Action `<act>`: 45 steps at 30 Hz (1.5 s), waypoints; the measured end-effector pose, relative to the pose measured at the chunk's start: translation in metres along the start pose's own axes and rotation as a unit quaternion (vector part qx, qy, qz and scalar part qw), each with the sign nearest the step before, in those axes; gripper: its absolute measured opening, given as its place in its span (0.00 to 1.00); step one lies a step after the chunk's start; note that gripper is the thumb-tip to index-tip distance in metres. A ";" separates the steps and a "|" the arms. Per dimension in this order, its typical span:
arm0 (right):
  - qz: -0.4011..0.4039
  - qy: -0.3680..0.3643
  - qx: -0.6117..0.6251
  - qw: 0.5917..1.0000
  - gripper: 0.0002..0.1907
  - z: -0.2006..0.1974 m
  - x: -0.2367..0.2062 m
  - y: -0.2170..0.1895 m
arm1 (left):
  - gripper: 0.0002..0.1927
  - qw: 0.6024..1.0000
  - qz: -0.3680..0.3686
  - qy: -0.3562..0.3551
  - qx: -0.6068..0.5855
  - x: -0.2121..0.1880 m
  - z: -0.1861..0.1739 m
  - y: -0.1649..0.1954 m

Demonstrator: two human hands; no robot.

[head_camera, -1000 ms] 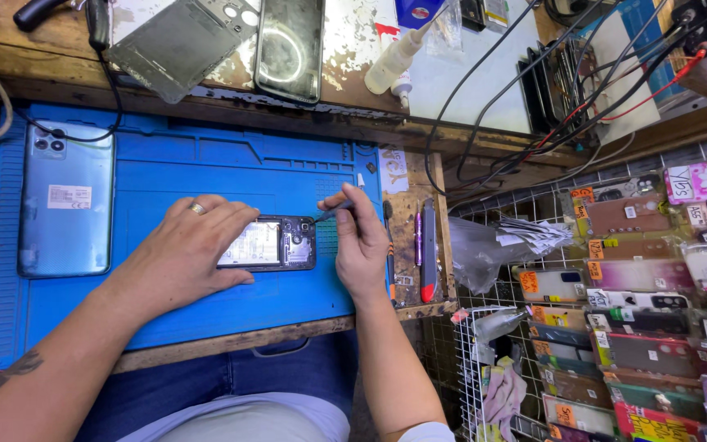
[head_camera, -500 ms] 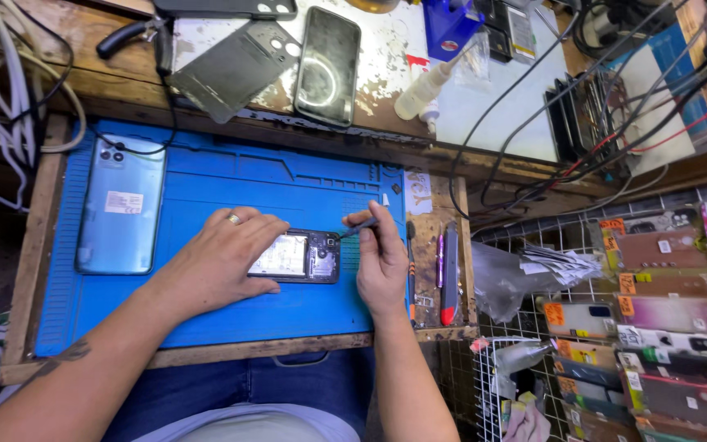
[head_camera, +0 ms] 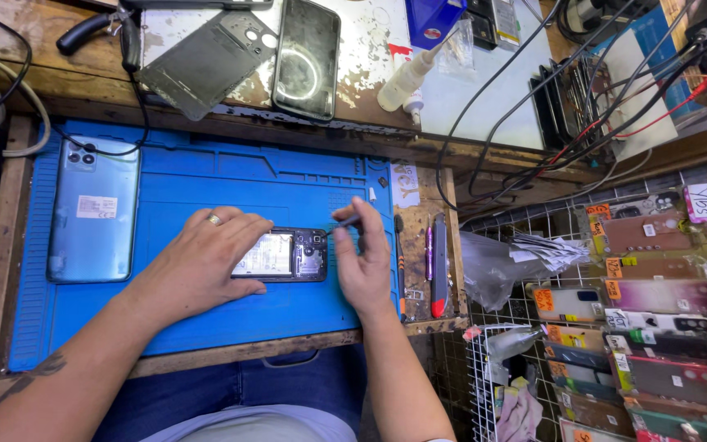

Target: The person removes internal components, adhesive strips, and a battery from a disassembled smartphone using their hands and a small prying tool on a repair mat.

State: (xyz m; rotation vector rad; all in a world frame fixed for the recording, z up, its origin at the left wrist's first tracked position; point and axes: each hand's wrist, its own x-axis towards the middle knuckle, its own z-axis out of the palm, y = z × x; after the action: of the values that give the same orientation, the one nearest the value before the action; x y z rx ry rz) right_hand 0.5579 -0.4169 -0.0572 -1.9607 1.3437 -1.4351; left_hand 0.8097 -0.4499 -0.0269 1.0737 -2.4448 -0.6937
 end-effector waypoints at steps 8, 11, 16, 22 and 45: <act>0.017 0.058 0.072 0.996 0.29 0.008 -0.007 0.006 | 0.46 1.000 -0.002 -0.002 0.005 -0.003 0.000 -0.001; 0.015 0.041 0.074 0.996 0.30 0.011 -0.010 0.007 | 0.46 1.000 -0.004 -0.004 0.004 -0.005 0.001 0.000; 0.001 0.026 0.056 0.998 0.30 0.016 -0.011 0.008 | 0.45 1.000 -0.002 -0.004 0.005 -0.008 0.001 -0.001; 0.001 0.027 0.032 0.999 0.30 0.018 -0.011 0.004 | 0.46 1.000 -0.007 -0.011 0.008 -0.009 0.001 -0.001; -0.016 0.015 -0.009 1.000 0.29 0.011 -0.005 0.002 | 0.45 1.000 -0.001 -0.003 0.002 -0.006 0.003 0.001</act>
State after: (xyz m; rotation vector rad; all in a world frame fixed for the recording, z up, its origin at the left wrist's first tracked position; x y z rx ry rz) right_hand 0.5664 -0.4161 -0.0660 -1.9880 1.3492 -1.4759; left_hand 0.8113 -0.4445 -0.0297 1.0765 -2.4525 -0.6927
